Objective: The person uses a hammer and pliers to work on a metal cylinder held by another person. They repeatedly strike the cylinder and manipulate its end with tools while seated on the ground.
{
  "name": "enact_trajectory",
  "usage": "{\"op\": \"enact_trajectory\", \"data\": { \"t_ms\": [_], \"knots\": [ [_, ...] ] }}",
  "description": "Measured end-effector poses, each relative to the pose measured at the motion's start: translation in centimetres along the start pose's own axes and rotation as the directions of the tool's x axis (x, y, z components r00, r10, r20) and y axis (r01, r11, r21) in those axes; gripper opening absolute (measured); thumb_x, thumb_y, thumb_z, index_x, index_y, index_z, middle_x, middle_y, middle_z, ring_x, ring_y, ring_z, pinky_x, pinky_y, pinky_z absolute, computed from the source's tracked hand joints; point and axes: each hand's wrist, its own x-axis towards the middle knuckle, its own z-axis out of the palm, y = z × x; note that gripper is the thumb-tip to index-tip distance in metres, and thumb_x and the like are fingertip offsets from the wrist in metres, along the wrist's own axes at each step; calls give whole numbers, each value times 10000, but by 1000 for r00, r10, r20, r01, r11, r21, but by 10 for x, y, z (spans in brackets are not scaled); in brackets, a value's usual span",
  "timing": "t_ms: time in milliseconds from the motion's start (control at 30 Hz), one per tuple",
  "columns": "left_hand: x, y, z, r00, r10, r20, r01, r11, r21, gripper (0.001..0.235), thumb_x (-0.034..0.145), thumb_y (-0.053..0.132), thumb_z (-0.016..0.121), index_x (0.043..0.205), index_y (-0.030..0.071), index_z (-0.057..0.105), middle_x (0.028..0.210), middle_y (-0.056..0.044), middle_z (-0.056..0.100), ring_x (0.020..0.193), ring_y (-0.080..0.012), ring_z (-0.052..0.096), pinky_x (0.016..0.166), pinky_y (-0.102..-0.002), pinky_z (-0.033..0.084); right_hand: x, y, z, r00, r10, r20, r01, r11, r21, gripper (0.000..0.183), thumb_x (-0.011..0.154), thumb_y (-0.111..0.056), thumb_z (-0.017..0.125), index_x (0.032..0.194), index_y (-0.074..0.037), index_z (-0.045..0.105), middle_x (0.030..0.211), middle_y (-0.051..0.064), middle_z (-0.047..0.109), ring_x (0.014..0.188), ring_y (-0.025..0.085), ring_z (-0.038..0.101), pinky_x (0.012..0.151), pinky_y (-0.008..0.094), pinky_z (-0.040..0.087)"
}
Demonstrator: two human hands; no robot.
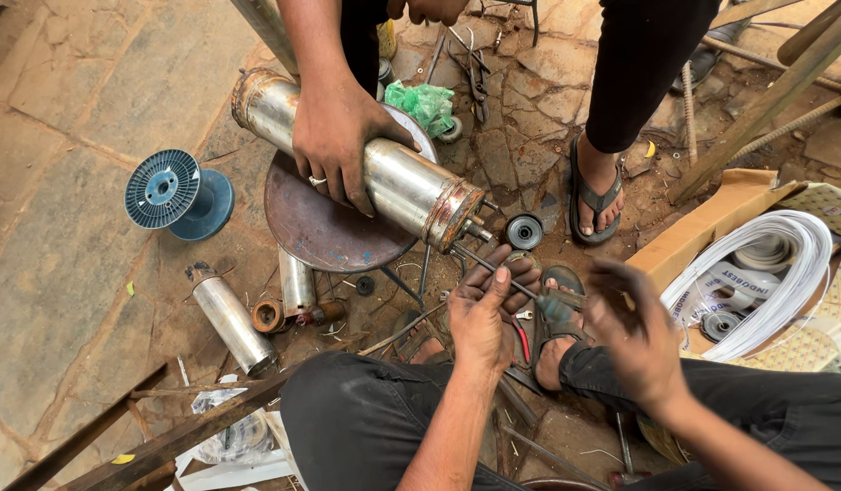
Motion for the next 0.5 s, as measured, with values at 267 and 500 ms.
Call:
{"op": "enact_trajectory", "data": {
  "t_ms": [267, 500],
  "knots": [
    [-4, 2, 4, 1000, 17, 7, -17, 1000, -4, 424, 959, 170, 689, 1301, -70, 617, 1093, -207, 744, 974, -279, 760, 861, -401, 640, 5, 15, 7, 976, -33, 217, 41, 999, -34, 340, 845, -141, 724, 1168, -41, 762, 1165, 195, 732, 1015, 234, 715, 850, 329, 603],
    [-1, 1, 4, 999, 15, 40, -16, 1000, 23, 393, 939, 227, 720, 1220, -41, 660, 1000, -171, 767, 902, -255, 772, 819, -399, 661, 23, 0, -17, 977, -212, -33, 205, 967, -151, 262, 961, -206, 676, 1218, -157, 684, 1149, 90, 734, 941, 147, 754, 789, 326, 643]
  ]
}}
